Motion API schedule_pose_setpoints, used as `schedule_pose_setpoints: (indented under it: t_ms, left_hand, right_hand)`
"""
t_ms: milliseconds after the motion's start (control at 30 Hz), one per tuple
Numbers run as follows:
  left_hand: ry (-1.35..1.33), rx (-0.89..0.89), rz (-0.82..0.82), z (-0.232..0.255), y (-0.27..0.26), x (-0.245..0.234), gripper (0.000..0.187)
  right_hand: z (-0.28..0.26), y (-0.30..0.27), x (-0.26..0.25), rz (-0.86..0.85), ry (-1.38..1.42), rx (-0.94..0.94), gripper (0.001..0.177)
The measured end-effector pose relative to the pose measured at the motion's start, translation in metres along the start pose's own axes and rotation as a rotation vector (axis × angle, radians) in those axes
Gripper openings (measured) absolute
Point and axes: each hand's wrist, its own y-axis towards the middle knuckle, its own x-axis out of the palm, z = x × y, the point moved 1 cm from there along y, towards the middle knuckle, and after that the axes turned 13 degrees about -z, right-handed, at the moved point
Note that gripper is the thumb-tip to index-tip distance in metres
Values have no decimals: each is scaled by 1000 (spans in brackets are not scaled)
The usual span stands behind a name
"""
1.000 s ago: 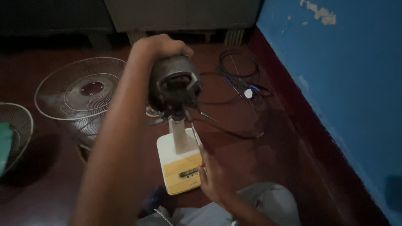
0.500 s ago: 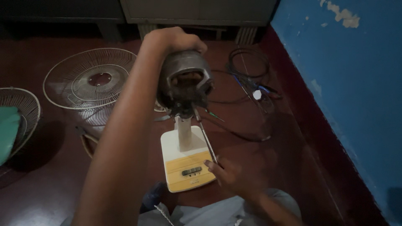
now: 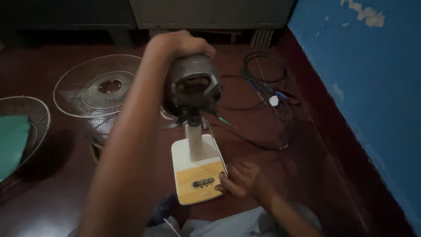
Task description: The person removes the rear fan cover and then detaches the motor assembly from the fan stand using a wrench. The motor is separated from the stand and held for inspection.
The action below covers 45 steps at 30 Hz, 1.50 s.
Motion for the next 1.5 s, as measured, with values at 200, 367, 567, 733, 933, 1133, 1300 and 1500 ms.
schedule_pose_setpoints:
  t_ms: [200, 367, 567, 733, 933, 1133, 1300, 1500]
  left_hand:
    - [51, 17, -8, 1, 2, -1, 57]
    - [67, -16, -54, 2, 1, 2, 55]
    - [195, 109, -78, -1, -5, 1, 52]
    - [335, 31, 25, 3, -27, 7, 59]
    - [348, 64, 36, 13, -51, 2, 65]
    - [397, 43, 15, 12, -61, 8, 63]
    - [413, 38, 21, 16, -64, 8, 56]
    - [420, 82, -7, 13, -66, 4, 53]
  right_hand:
    - [-1, 7, -8, 90, -18, 75, 30]
    - [-9, 8, -6, 143, 41, 42, 31]
    - [-24, 43, -17, 314, 180, 39, 23]
    - [-9, 86, -46, 421, 341, 433, 32]
    - [-5, 113, -55, 622, 380, 471, 29]
    - [-26, 103, -7, 929, 878, 321, 21]
    - [-39, 80, 30, 996, 1195, 523, 27]
    - [-49, 74, 59, 992, 348, 633, 14]
